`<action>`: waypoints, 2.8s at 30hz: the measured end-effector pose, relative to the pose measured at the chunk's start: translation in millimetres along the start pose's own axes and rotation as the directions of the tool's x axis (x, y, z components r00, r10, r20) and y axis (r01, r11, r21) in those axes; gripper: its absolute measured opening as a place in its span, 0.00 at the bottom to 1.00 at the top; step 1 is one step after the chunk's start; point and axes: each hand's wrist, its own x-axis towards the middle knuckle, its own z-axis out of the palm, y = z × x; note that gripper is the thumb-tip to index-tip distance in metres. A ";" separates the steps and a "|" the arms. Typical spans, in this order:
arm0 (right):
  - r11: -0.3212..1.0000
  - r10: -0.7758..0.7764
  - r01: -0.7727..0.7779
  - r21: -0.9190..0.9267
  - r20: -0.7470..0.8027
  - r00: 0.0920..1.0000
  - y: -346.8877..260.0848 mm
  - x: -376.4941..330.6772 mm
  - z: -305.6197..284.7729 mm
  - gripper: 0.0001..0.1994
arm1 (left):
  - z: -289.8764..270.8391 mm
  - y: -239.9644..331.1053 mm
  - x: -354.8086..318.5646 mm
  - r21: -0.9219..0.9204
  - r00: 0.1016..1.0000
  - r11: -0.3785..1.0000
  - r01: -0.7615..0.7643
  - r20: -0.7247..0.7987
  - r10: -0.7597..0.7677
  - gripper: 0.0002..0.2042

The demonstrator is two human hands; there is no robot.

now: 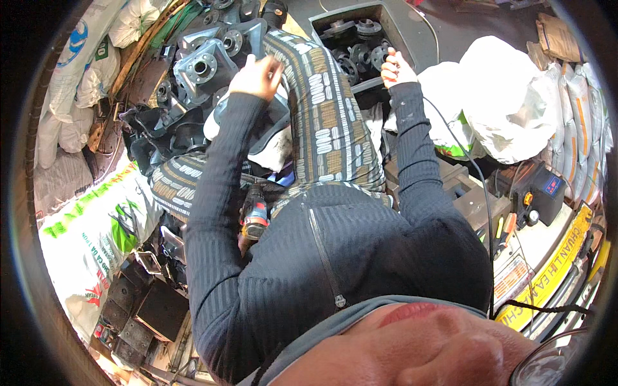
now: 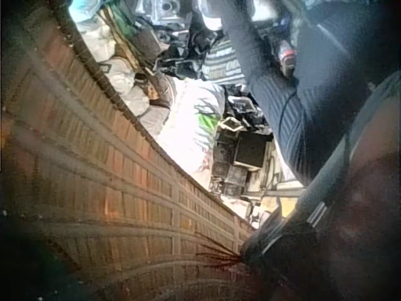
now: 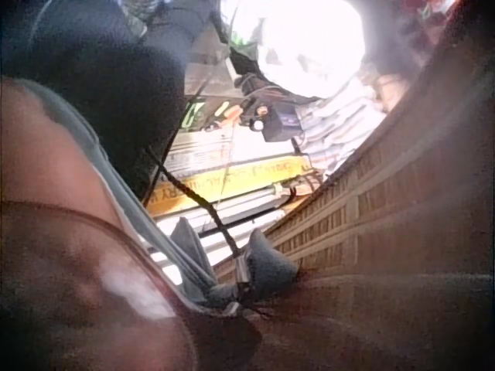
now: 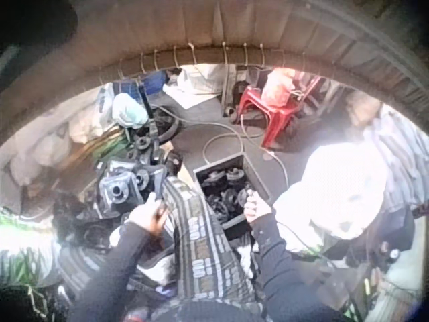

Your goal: The person uses a cordless drill to bore holes into black plastic components. They pick up each part, drill it, and place it back into a pile, repeating the process for several items.

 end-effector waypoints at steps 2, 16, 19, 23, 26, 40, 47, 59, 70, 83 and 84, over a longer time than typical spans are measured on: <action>0.998 0.001 -0.005 -0.065 -0.059 0.998 10.9 -2.0 9.3 0.11 | 14.8 23.4 63.7 -0.035 0.990 0.991 -0.126 0.056 0.128 0.10; 0.993 -0.091 0.100 0.064 -0.128 0.988 28.3 -40.2 40.1 0.13 | 179.0 78.4 199.7 0.260 0.790 0.910 0.322 0.455 -0.410 0.22; 0.992 -0.078 0.057 -0.111 -0.193 0.978 33.7 -41.0 58.4 0.15 | 132.0 91.7 192.3 0.152 0.822 0.987 0.061 0.552 -0.136 0.32; 0.988 0.055 -0.060 -0.146 -0.039 0.998 59.0 -46.1 85.4 0.17 | 25.7 59.1 129.5 -0.013 0.965 1.000 0.019 0.263 -0.015 0.31; 0.984 0.124 -0.105 -0.143 0.135 0.983 90.7 -49.6 106.0 0.15 | -47.8 -0.6 41.1 0.180 0.879 0.915 -0.361 -0.262 0.398 0.24; 0.848 0.361 -0.336 -0.410 -0.017 0.932 193.2 -74.1 125.5 0.08 | 12.5 -46.5 -109.2 0.291 0.989 0.948 0.131 -0.112 -0.102 0.36; 0.859 0.396 -0.379 -0.344 -0.021 0.918 218.5 -69.8 123.6 0.08 | 19.8 -42.5 -100.8 0.164 0.919 0.906 0.390 -0.137 -0.371 0.46; 0.815 0.447 -0.470 -0.339 -0.151 0.882 231.0 -56.3 120.5 0.08 | -163.4 2.0 -280.6 -0.121 0.533 0.713 0.691 0.752 -0.389 0.29; 0.721 0.589 -0.567 -0.398 -0.078 0.804 255.2 -71.3 130.4 0.08 | -143.4 31.4 -290.6 -0.232 0.887 0.856 0.462 0.128 -0.444 0.21; 0.751 0.629 -0.585 -0.306 0.063 0.775 248.3 -85.1 145.8 0.06 | -174.8 48.4 -240.1 -0.548 0.851 0.670 0.500 0.168 -0.498 0.12; 0.748 0.634 -0.587 -0.310 0.071 0.770 248.0 -84.8 146.3 0.06 | -173.4 49.3 -240.0 -0.569 0.855 0.661 0.489 0.161 -0.493 0.11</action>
